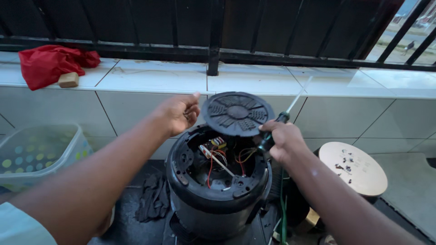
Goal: The person services a disassembled electric rice cooker on the floor. They brush dust from the detached outer ring with a brush, fit the ring back onto the cooker base, reposition internal wiring and components by hand, then use a screwdriver to work on screws inside the open base.
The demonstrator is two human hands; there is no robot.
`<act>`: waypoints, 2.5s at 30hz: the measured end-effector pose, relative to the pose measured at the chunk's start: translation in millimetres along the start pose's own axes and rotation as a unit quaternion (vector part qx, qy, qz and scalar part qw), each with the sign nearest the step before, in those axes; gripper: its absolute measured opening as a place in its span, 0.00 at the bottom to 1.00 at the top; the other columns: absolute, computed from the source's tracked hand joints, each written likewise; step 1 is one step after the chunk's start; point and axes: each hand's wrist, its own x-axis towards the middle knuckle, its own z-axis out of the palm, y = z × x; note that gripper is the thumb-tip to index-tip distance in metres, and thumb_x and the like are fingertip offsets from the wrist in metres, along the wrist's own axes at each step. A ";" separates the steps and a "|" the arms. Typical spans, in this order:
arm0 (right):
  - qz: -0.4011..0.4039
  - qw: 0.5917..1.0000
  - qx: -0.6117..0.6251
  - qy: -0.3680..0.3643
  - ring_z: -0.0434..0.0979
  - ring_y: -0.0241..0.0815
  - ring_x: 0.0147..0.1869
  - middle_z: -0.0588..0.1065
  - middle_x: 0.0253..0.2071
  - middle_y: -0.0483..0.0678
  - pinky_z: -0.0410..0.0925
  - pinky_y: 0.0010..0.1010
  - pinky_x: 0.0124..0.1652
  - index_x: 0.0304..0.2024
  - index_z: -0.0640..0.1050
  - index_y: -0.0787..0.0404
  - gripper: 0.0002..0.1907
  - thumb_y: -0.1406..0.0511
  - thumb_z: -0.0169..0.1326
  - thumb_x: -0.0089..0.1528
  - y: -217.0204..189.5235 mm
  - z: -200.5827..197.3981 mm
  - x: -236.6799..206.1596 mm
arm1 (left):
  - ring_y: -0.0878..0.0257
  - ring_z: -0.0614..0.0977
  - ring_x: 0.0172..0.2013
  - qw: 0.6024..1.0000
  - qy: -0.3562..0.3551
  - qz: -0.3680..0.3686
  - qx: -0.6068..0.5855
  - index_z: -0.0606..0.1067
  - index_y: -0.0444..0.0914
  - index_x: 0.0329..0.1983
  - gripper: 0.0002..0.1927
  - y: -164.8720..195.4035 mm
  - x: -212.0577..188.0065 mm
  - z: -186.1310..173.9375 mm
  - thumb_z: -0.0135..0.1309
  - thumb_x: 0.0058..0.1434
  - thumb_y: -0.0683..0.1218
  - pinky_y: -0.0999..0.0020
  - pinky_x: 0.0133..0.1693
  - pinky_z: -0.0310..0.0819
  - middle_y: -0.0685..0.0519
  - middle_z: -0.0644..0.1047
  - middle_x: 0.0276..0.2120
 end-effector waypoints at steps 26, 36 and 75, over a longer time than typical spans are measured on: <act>-0.041 0.995 -0.027 -0.092 0.75 0.45 0.33 0.72 0.33 0.53 0.72 0.40 0.35 0.41 0.70 0.67 0.09 0.77 0.55 0.60 -1.5 19.6 87.2 | 0.48 0.82 0.43 0.959 -0.096 -0.152 -0.219 0.63 0.19 0.58 0.18 -44.9 129.6 83.5 0.32 0.72 0.37 0.63 0.46 0.83 0.31 0.75 0.50; -0.015 0.988 -0.124 -0.087 0.75 0.41 0.29 0.74 0.31 0.52 0.71 0.27 0.28 0.35 0.73 0.67 0.09 0.72 0.63 0.59 -27.5 26.9 52.0 | 0.40 0.77 0.56 0.978 -0.148 -0.135 -0.064 0.60 0.19 0.63 0.23 -39.3 112.0 69.9 0.29 0.65 0.28 0.60 0.57 0.79 0.27 0.66 0.59; 0.016 0.894 -0.385 -0.228 0.74 0.35 0.26 0.78 0.27 0.49 0.68 0.25 0.27 0.39 0.83 0.67 0.09 0.71 0.64 0.55 -59.7 34.7 -83.6 | 0.47 0.81 0.55 0.950 -0.235 -0.205 -0.020 0.73 0.33 0.51 0.14 -64.3 -54.5 69.1 0.40 0.73 0.45 0.64 0.54 0.76 0.39 0.75 0.53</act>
